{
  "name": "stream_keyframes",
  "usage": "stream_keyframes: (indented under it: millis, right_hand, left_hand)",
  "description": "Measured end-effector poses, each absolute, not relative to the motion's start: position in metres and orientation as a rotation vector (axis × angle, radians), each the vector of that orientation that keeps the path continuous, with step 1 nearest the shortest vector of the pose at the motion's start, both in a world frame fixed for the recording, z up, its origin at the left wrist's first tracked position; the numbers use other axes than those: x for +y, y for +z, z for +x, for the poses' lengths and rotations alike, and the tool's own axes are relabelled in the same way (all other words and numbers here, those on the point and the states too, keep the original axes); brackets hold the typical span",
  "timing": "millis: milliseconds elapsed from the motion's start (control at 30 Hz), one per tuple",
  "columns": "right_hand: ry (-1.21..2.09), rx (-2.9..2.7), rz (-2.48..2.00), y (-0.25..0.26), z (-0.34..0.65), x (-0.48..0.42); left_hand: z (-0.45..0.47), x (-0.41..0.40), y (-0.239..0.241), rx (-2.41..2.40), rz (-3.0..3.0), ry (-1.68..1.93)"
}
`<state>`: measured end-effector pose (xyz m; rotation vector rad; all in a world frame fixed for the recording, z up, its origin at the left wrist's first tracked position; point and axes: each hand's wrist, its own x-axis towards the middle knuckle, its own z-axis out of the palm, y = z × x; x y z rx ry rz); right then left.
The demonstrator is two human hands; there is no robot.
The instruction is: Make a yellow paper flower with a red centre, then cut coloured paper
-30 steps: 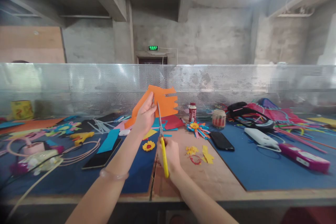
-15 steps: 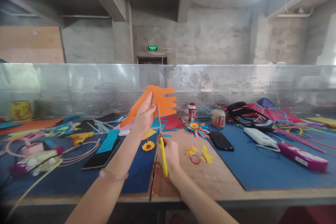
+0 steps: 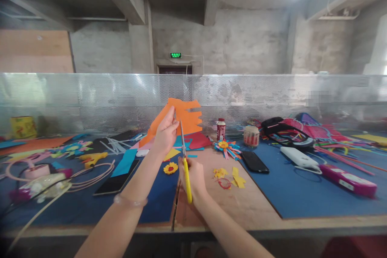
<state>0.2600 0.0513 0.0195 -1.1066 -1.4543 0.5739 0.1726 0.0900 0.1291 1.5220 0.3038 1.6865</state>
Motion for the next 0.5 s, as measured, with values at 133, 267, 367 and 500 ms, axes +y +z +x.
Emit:
stream_keyframes:
  millis: [133,267,367,500]
  right_hand:
    - [0.602,-1.449,-1.097,0.017,0.259,0.054]
    - [0.658,-1.451,-1.107,0.016,0.258,0.054]
    - [0.700,-1.457,-1.109,0.015,0.257,0.055]
    - [0.759,-1.469,-1.155,0.018,0.256,0.053]
  left_hand:
    - [0.171,0.092,0.130,0.309,1.514,1.705]
    - [0.166,0.096,0.129,0.289,1.525,1.723]
    - [0.161,0.101,0.128,0.306,1.508,1.762]
    - [0.151,0.113,0.126,0.291,1.477,1.795]
